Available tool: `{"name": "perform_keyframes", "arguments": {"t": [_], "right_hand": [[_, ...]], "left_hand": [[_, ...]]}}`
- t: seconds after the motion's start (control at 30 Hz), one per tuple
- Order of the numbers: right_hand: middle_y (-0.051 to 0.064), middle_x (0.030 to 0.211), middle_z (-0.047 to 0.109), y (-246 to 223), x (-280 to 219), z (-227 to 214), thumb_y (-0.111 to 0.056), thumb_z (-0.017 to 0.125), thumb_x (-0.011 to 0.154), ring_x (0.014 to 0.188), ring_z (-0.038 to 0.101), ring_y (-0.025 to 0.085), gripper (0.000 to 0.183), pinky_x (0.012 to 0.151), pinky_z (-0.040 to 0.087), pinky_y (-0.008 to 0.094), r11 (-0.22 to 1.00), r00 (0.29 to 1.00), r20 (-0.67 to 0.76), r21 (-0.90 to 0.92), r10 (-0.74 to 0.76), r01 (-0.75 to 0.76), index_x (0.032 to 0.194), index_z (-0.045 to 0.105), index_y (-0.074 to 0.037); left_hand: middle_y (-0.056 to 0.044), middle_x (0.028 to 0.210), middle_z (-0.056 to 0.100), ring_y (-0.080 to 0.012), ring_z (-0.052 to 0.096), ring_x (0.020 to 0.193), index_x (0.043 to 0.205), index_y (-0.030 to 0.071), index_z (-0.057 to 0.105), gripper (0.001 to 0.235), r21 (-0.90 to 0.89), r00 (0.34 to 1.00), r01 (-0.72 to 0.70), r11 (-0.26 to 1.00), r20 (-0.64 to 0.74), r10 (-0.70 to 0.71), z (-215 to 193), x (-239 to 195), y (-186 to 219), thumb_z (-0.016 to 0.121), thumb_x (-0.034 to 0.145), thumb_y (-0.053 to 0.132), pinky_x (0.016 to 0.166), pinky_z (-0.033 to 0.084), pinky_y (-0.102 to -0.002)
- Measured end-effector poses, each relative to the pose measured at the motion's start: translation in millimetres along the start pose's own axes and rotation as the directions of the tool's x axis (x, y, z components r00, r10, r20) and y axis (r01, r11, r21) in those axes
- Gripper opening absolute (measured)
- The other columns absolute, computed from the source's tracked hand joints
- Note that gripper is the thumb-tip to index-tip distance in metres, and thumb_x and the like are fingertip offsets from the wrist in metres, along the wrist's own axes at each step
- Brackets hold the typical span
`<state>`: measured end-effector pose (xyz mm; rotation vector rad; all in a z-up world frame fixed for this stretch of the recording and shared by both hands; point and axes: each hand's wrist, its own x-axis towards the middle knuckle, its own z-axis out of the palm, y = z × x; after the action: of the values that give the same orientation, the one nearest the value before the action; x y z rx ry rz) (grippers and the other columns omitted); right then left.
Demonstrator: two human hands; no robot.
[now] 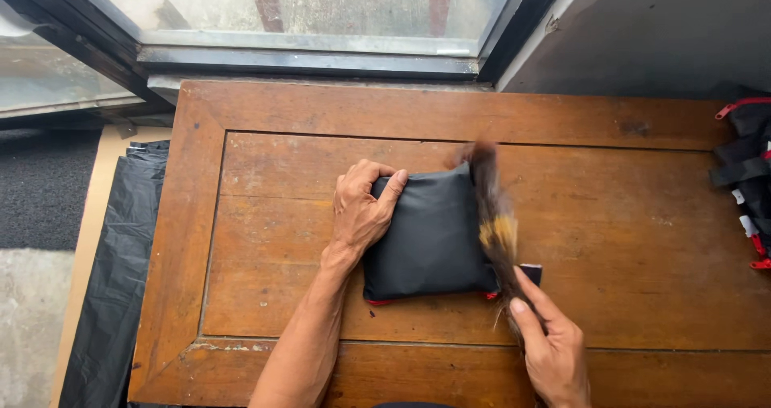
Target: The person uses a feather duster to clean a small black pouch with red accents on a wooden table. After dusting the pouch, they place it into a plastic crate. The person then picks up a larger folded black bag, unfolds it on the table, and dusts its surface before rolling it back up.
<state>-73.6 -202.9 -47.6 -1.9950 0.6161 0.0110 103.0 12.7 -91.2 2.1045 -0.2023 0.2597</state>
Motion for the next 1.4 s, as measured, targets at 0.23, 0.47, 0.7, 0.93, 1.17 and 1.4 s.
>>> {"name": "perform_keyframes", "arguments": {"t": [0.23,0.47,0.7,0.93,1.17,1.4], "right_hand": [[0.0,0.134,0.06,12.7,-0.5,7.7,-0.02,0.055,0.084,0.126,0.051,0.006,0.046,0.106,0.035,0.02,0.998,0.998,0.047,-0.033,0.047,-0.046,0.13,0.059,-0.017],[0.007,0.038,0.044,30.7,-2.8,16.3,-0.016,0.055,0.086,0.026,0.034,0.012,0.044,0.021,0.027,0.025,0.907,0.995,-0.043,0.417,0.092,-0.066,0.129,0.057,-0.012],[-0.001,0.09,0.076,8.3,-35.7,60.6,-0.013,0.068,0.081,0.067,0.06,0.004,0.047,0.067,0.052,0.018,0.899,0.92,0.193,0.354,-0.342,0.259,0.128,0.061,-0.007],[0.01,0.124,0.065,-21.6,-17.7,56.5,-0.011,0.065,0.084,0.106,0.069,0.015,0.042,0.097,0.05,0.022,0.821,0.816,0.095,0.034,-0.57,0.569,0.125,0.059,-0.005],[-0.002,0.098,0.063,-17.4,-26.3,36.0,-0.027,0.065,0.08,0.087,0.045,0.007,0.046,0.076,0.039,0.019,0.976,0.976,0.212,-0.196,-0.051,0.093,0.126,0.064,-0.03],[0.005,0.121,0.067,-7.4,-21.3,23.8,-0.021,0.065,0.08,0.052,0.051,0.001,0.045,0.053,0.047,0.019,0.966,0.986,-0.03,-0.208,-0.163,0.154,0.125,0.063,-0.021]], "left_hand": [[0.004,0.076,0.061,-0.0193,0.06,0.074,0.077,0.016,0.059,0.021,-0.027,1.0,-0.03,0.999,0.005,0.03,2.0,1.4,-5.4,0.06,0.089,0.033,0.08,0.04,-0.035],[0.005,0.071,0.045,-0.0107,0.05,0.085,0.073,0.014,0.048,0.026,-0.624,0.995,0.093,0.776,0.024,-0.1,6.2,-1.3,0.7,0.052,0.097,0.024,0.072,0.038,-0.023],[0.007,0.067,0.03,-0.0037,0.028,0.05,0.098,0.02,0.055,0.016,-0.606,0.858,0.511,-0.61,0.401,0.32,69.4,-23.5,-11.3,0.052,0.097,0.036,0.042,0.025,-0.015],[-0.015,0.095,0.064,-0.0251,0.064,0.089,0.123,0.003,0.051,0.048,-0.86,0.86,0.51,-0.032,0.509,0.042,17.0,-6.2,-32.1,0.059,0.09,0.036,0.083,0.051,-0.041],[-0.027,0.119,0.061,-0.0338,0.061,0.108,0.117,-0.004,0.058,0.074,-0.647,0.644,0.762,-0.029,0.762,-0.063,-14.2,13.4,-17.3,0.035,0.089,0.061,0.096,0.047,-0.045],[-0.03,0.111,0.064,-0.0312,0.065,0.098,0.116,-0.01,0.061,0.089,-0.624,0.626,0.779,0.066,0.767,-0.14,-34.0,13.3,17.4,0.028,0.086,0.067,0.087,0.053,-0.034]]}}
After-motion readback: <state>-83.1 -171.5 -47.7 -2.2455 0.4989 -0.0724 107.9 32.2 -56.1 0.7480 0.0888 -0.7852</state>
